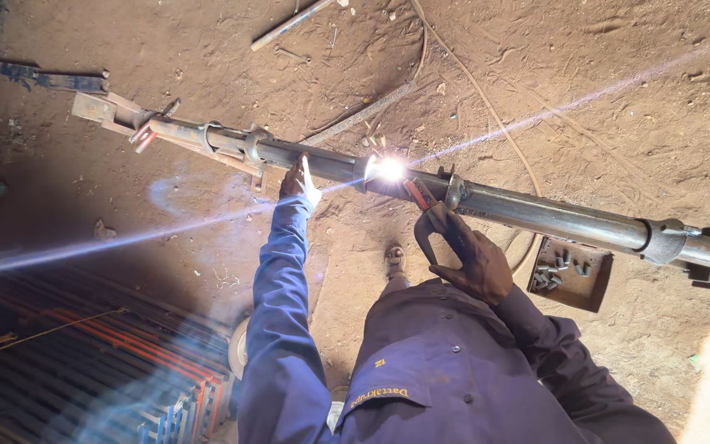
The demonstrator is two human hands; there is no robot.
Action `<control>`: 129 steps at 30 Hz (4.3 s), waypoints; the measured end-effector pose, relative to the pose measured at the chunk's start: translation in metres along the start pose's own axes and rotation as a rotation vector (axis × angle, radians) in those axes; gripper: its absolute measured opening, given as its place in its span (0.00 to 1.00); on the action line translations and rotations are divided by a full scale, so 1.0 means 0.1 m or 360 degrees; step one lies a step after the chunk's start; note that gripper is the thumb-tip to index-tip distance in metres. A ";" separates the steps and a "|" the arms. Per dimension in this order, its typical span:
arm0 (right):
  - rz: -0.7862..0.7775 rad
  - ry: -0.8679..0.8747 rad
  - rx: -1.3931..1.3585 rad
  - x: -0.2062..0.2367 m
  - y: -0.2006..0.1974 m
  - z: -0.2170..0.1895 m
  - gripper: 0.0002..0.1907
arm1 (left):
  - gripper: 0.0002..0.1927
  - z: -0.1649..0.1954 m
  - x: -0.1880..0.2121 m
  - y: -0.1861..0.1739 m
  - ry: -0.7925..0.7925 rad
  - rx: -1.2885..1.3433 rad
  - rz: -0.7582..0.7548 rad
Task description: The person welds multiple metal pipe joints using a handheld welding torch. They hold the pipe steady with one hand while applying the torch with the other, creating bright sparks and molten metal at each joint. The person moves along the pipe assembly to weld several joints in sequence.
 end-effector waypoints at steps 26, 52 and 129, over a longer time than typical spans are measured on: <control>0.0043 -0.0021 -0.0022 0.01 -0.03 -0.07 0.58 | 0.42 -0.25 -0.12 0.31 0.0215 -0.0054 0.0235; 0.0012 0.0113 0.0018 -0.02 -0.03 -0.01 0.57 | 0.45 -0.18 -0.12 0.30 0.0181 -0.0145 0.0208; 0.1087 0.0540 -0.0386 1.34 0.67 0.46 0.62 | 0.49 1.21 -0.22 0.60 0.0838 -0.0505 -0.0483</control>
Point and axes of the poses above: each hand's wrist, its own x-axis away from the middle knuckle, its own y-axis out of the palm, z = x × y, the point moved 2 cm from there along -x, towards the middle knuckle, and after that the axes turned 6 degrees about -z, right-handed, at the moved point
